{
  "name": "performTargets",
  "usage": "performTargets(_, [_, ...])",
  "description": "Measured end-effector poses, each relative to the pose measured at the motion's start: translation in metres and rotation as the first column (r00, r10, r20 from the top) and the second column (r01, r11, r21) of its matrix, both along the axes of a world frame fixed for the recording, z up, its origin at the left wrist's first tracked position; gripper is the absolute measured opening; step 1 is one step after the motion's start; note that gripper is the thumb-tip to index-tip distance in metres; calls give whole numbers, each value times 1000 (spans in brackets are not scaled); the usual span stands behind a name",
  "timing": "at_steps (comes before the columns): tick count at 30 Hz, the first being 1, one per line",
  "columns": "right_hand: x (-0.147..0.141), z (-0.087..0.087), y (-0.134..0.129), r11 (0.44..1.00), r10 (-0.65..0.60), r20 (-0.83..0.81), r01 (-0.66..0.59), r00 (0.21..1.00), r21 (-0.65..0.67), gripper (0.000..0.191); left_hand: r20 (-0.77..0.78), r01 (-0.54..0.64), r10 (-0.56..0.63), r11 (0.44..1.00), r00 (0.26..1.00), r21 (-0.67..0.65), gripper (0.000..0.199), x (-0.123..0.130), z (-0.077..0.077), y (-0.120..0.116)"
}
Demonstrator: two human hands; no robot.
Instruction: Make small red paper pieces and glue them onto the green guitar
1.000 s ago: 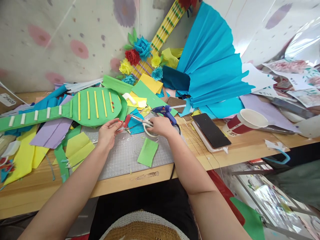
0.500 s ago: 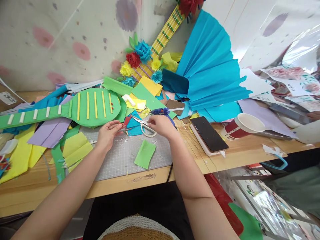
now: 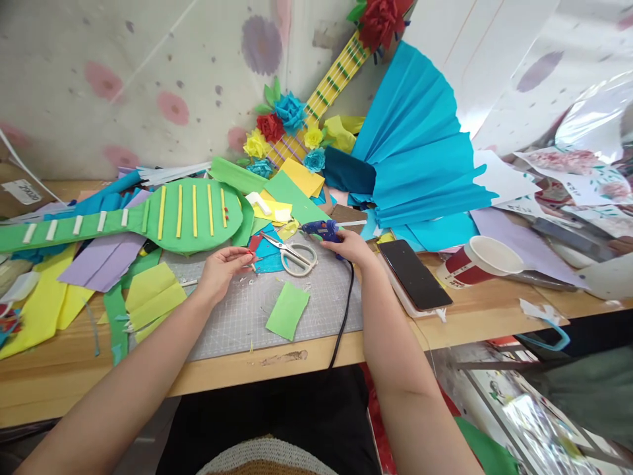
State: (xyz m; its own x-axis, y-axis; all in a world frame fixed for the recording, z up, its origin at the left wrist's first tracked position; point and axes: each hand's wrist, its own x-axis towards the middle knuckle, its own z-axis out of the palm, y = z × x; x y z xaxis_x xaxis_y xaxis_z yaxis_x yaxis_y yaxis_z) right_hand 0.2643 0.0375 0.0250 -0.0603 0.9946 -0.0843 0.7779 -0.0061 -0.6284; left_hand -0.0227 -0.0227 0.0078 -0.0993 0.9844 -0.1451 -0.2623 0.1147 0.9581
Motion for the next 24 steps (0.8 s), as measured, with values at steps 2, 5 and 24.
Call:
performTargets(2, [-4, -7, -2, 999, -46, -107, 49, 993, 23, 46, 10, 8, -8, 1000, 1000, -18, 38, -1, 0, 0])
performTargets(5, [-6, -3, -10, 996, -59, -325, 78, 944, 44, 46, 9, 22, -22, 999, 1000, -31, 39, -1, 0, 0])
performTargets(24, [-53, 2, -30, 962, 274, -389, -258, 879, 93, 50, -18, 52, -54, 995, 998, -88, 35, -2, 0, 1])
